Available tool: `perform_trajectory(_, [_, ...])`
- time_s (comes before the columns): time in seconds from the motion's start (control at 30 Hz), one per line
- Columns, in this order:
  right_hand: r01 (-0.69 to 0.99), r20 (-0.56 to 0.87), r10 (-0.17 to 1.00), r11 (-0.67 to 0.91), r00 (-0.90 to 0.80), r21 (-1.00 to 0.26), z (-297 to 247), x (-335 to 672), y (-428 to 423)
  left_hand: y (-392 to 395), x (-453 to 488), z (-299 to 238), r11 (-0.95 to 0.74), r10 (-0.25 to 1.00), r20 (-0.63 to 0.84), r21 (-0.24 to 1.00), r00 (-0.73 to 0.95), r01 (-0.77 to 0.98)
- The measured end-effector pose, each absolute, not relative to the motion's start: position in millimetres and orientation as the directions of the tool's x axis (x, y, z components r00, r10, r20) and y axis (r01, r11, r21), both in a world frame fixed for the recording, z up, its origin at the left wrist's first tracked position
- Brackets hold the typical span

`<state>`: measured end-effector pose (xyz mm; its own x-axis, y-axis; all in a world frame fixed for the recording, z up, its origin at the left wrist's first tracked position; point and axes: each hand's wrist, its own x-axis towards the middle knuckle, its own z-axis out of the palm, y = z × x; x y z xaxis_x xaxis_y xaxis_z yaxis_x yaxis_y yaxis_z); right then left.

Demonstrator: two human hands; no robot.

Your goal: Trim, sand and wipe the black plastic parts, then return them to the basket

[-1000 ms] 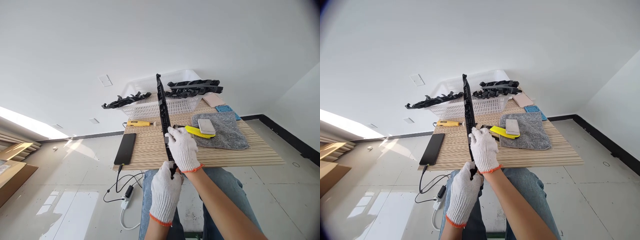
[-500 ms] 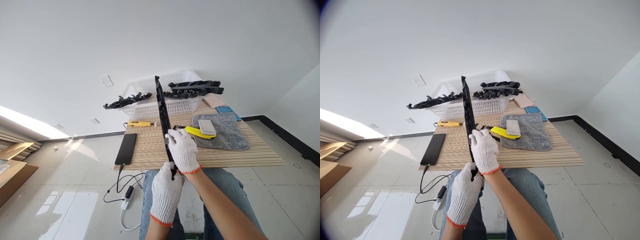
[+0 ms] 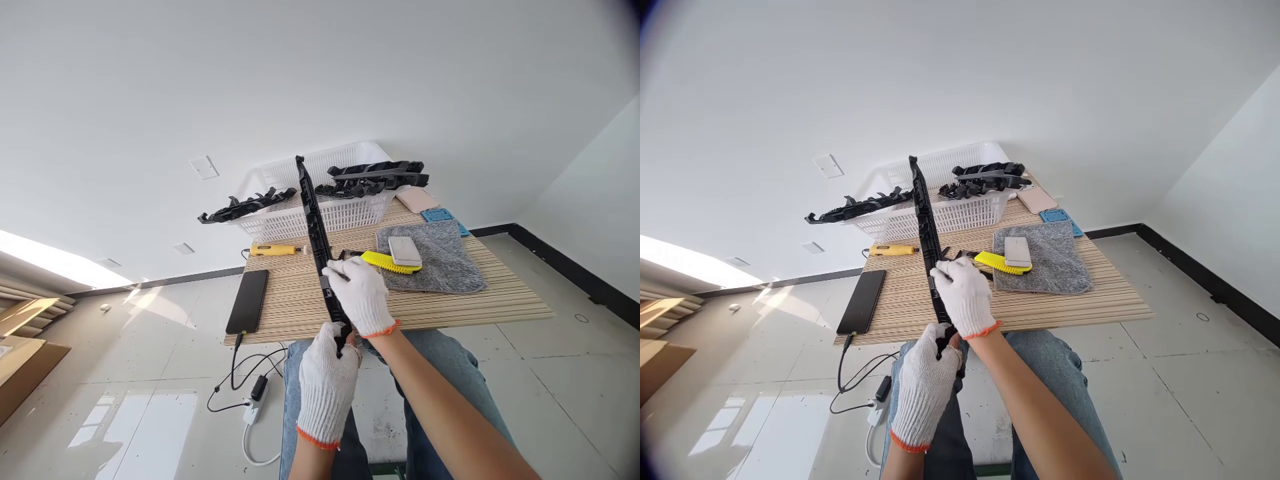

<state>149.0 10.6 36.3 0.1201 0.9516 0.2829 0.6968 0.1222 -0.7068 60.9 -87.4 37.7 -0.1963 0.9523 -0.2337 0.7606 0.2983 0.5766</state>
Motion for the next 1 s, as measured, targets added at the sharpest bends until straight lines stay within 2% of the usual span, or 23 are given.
perform_trajectory(0.1, [0.651,0.219,0.947,0.015,0.235,-0.759,43,170,17,-87,61,38,0.279,0.960,-0.193,0.590,-0.202,0.758])
perform_trajectory(0.23, [0.660,0.228,0.817,-0.228,0.530,-0.716,37,212,29,-87,60,35,0.267,0.964,-0.177,0.641,-0.200,0.719])
perform_trajectory(0.3, [0.664,0.199,0.791,-0.316,0.579,-0.677,30,230,35,-86,60,33,0.258,0.966,-0.163,0.656,-0.201,0.709])
perform_trajectory(0.43, [0.638,0.018,0.812,-0.444,0.583,-0.630,26,244,36,-87,58,29,0.242,0.970,-0.152,0.674,-0.190,0.698])
perform_trajectory(0.5, [0.614,0.070,0.812,-0.380,0.580,-0.692,31,240,31,-87,57,28,0.231,0.972,-0.136,0.692,-0.191,0.684])
perform_trajectory(0.57, [0.585,0.195,0.828,-0.186,0.525,-0.789,36,234,24,-88,56,27,0.218,0.974,-0.123,0.724,-0.189,0.654])
perform_trajectory(0.67, [0.455,0.331,0.889,0.165,0.316,-0.875,37,224,17,-89,55,26,0.226,0.973,-0.148,0.784,-0.180,0.579])
perform_trajectory(0.77, [0.293,0.408,0.900,0.352,0.156,-0.889,33,218,15,-89,55,28,0.242,0.968,-0.172,0.824,-0.181,0.513])
perform_trajectory(0.83, [0.202,0.394,0.917,0.375,0.059,-0.905,30,217,16,-89,55,30,0.261,0.964,-0.198,0.845,-0.180,0.467])
perform_trajectory(0.93, [0.151,0.245,0.967,0.254,-0.075,-0.955,26,217,20,-89,56,33,0.301,0.952,-0.251,0.872,-0.174,0.385])
perform_trajectory(1.0, [0.230,0.171,0.985,0.164,0.009,-0.959,26,218,21,-90,56,32,0.314,0.948,-0.269,0.884,-0.172,0.346])
